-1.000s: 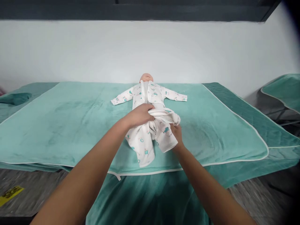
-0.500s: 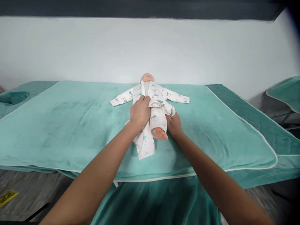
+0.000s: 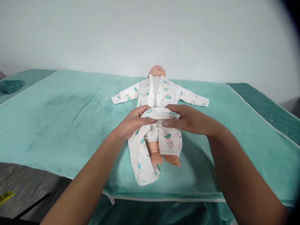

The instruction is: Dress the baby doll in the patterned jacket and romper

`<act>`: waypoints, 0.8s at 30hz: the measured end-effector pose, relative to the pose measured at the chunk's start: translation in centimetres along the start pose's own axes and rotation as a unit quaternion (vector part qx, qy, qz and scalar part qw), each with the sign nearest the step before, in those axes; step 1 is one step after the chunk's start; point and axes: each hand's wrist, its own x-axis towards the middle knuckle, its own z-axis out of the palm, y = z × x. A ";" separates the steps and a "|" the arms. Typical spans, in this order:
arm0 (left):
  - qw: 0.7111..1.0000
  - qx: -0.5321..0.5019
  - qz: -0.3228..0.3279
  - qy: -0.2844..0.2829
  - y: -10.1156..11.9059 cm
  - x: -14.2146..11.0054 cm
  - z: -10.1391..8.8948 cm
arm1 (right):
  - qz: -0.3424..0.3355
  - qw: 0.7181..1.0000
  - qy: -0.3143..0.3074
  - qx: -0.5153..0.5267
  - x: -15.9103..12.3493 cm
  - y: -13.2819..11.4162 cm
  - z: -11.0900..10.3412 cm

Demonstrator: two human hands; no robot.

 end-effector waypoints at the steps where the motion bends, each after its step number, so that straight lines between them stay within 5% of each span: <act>1: 1.000 -0.014 0.006 0.007 -0.3 0.1 -0.1 | 0.001 1.000 -0.013 0.003 0.9 -0.4 -0.2; 6: 0.995 -0.090 0.034 0.021 -2.1 0.4 -0.8 | -0.009 0.986 0.012 0.165 4.2 1.5 1.0; 11: 0.991 -0.136 0.006 -0.018 -3.0 0.5 -1.9 | 0.037 0.942 0.083 0.324 4.1 3.7 1.9; 24: 0.995 -0.100 0.000 -0.001 -3.0 -0.2 -1.8 | 0.030 0.919 0.044 0.391 3.6 3.8 2.8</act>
